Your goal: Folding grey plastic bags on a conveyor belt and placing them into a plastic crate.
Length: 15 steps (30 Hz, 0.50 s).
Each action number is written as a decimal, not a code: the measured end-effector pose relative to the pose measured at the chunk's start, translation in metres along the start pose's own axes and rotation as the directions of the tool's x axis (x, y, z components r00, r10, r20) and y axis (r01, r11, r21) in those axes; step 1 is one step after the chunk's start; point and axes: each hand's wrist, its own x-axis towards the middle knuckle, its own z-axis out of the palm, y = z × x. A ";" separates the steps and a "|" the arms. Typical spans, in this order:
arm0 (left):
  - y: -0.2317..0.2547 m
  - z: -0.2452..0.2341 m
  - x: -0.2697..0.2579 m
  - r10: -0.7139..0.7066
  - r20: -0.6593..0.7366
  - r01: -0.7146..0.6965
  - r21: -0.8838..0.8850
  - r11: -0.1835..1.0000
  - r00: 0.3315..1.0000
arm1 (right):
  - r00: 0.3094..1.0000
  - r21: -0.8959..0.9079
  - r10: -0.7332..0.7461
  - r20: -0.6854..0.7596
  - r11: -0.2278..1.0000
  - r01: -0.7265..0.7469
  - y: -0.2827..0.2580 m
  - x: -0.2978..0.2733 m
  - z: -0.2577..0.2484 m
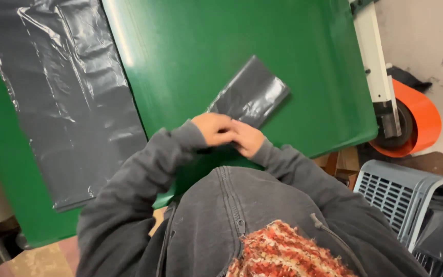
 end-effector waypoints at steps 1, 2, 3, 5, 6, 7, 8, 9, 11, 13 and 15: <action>-0.013 -0.002 0.015 -0.119 0.012 0.116 -0.323 0.939 0.993 | 0.978 0.062 0.209 0.018 0.976 -0.210 0.024 -0.030 0.018; -0.025 0.001 0.029 -0.222 0.068 0.216 -0.615 0.759 0.973 | 0.908 0.119 0.416 0.056 0.900 -0.420 0.045 -0.064 0.037; -0.053 0.015 0.042 -0.223 0.067 0.216 -0.622 0.753 0.972 | 0.906 0.117 0.418 0.065 0.899 -0.423 0.043 -0.061 0.029; -0.106 0.046 0.069 -0.470 0.226 0.457 -0.758 0.466 0.853 | 0.398 0.447 0.912 0.095 0.319 -0.836 0.038 -0.056 0.012; -0.098 0.040 0.071 -0.467 0.222 0.452 -0.759 0.468 0.856 | 0.399 0.444 0.913 0.090 0.322 -0.837 0.044 -0.051 0.007; -0.090 0.035 0.072 -0.518 0.080 0.431 -0.668 0.606 0.852 | 0.338 0.735 0.936 0.101 0.158 -0.660 0.049 -0.046 0.001; -0.080 0.030 0.070 -0.543 -0.069 0.422 -0.550 0.721 0.837 | 0.283 0.923 0.949 0.137 -0.018 -0.384 0.053 -0.040 -0.003; -0.072 0.030 0.076 -0.543 -0.072 0.420 -0.551 0.721 0.837 | 0.285 0.922 0.949 0.136 -0.016 -0.386 0.062 -0.044 -0.003; -0.055 0.034 0.083 -0.410 -0.373 0.405 -0.096 0.909 0.832 | 0.455 0.995 0.885 0.098 -0.071 -0.077 0.078 -0.052 0.001; -0.066 0.052 0.094 -0.360 -0.459 0.413 0.017 0.910 0.812 | 0.464 0.994 0.880 0.103 -0.082 -0.065 0.078 -0.048 -0.005; -0.078 0.067 0.111 -0.297 -0.538 0.423 0.125 0.897 0.789 | 0.471 0.995 0.876 0.104 -0.088 -0.057 0.079 -0.046 -0.012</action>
